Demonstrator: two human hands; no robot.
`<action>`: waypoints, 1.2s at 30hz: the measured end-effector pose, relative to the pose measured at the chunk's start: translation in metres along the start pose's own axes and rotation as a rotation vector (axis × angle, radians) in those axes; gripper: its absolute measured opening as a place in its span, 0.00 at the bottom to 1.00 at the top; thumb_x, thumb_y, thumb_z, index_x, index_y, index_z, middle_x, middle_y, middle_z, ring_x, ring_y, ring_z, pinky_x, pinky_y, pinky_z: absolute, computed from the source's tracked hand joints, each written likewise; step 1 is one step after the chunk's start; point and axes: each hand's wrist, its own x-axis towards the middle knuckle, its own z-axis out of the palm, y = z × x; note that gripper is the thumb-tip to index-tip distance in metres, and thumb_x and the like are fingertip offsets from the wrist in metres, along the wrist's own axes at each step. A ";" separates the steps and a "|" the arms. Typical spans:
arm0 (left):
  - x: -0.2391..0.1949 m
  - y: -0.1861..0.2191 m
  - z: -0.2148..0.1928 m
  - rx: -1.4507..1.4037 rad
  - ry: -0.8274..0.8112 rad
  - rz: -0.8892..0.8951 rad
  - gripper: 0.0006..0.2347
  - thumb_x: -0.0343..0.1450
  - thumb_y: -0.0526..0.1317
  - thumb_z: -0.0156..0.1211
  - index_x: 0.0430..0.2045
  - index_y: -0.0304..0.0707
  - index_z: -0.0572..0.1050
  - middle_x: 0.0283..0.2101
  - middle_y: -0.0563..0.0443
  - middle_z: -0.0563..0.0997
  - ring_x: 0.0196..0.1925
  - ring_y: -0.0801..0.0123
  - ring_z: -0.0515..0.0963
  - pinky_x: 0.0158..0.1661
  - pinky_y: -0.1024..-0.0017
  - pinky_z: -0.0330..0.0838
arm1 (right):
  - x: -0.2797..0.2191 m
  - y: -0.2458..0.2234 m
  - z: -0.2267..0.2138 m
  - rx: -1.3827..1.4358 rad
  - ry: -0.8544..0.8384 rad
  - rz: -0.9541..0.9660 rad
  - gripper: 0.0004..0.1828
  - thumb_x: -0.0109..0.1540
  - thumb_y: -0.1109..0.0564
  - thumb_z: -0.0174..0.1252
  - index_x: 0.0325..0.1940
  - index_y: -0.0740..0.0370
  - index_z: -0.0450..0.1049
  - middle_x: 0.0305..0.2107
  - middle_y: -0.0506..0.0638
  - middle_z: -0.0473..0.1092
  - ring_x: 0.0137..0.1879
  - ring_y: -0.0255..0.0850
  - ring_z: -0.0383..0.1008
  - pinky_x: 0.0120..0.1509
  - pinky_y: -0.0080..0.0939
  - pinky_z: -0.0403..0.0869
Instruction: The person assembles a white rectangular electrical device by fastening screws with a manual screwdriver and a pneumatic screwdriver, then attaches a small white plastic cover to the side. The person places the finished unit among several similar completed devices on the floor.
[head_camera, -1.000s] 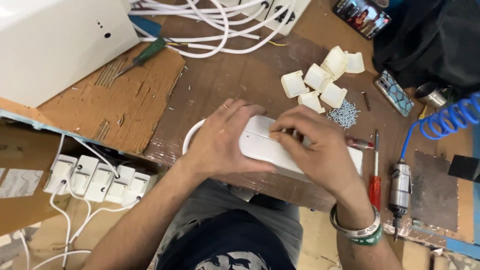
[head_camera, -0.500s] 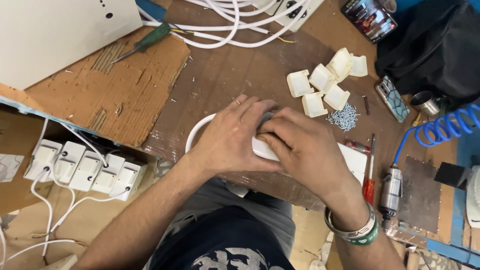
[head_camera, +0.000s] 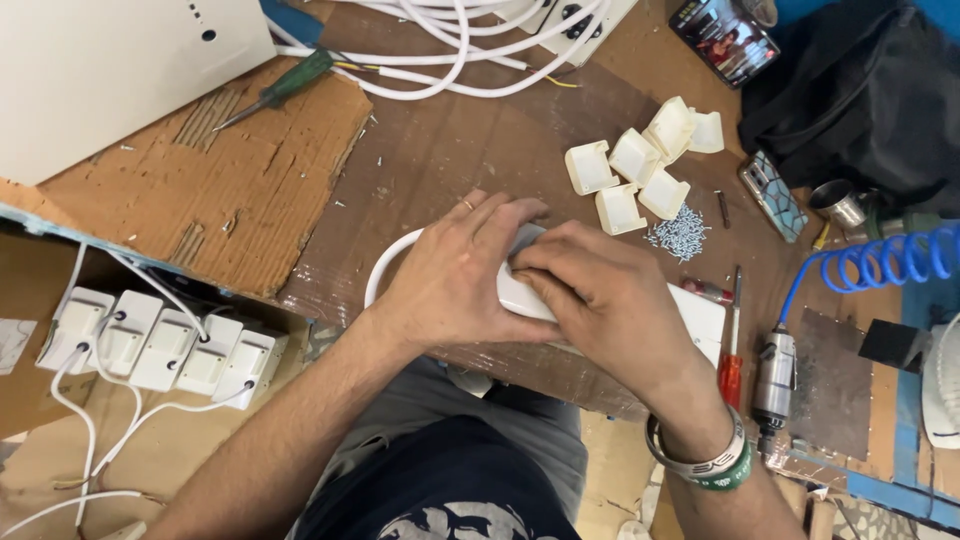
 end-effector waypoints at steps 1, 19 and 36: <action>0.000 0.000 0.000 -0.004 0.000 0.006 0.39 0.51 0.53 0.85 0.51 0.30 0.69 0.46 0.43 0.78 0.43 0.55 0.80 0.50 0.60 0.75 | 0.000 -0.001 0.000 -0.006 0.005 0.003 0.08 0.57 0.69 0.63 0.41 0.66 0.79 0.36 0.47 0.76 0.28 0.34 0.69 0.31 0.31 0.66; 0.004 0.003 -0.003 -0.046 -0.069 -0.037 0.36 0.49 0.42 0.79 0.51 0.32 0.69 0.40 0.45 0.78 0.40 0.56 0.79 0.47 0.60 0.74 | 0.003 -0.003 -0.006 -0.138 -0.085 0.169 0.14 0.55 0.57 0.67 0.44 0.58 0.80 0.32 0.45 0.74 0.30 0.36 0.73 0.32 0.36 0.70; 0.001 0.003 0.001 0.023 -0.049 -0.021 0.39 0.49 0.46 0.82 0.52 0.29 0.68 0.44 0.42 0.80 0.43 0.54 0.80 0.47 0.59 0.76 | 0.000 0.003 -0.012 0.015 -0.072 0.039 0.12 0.58 0.60 0.58 0.46 0.60 0.79 0.37 0.48 0.75 0.33 0.42 0.76 0.37 0.41 0.73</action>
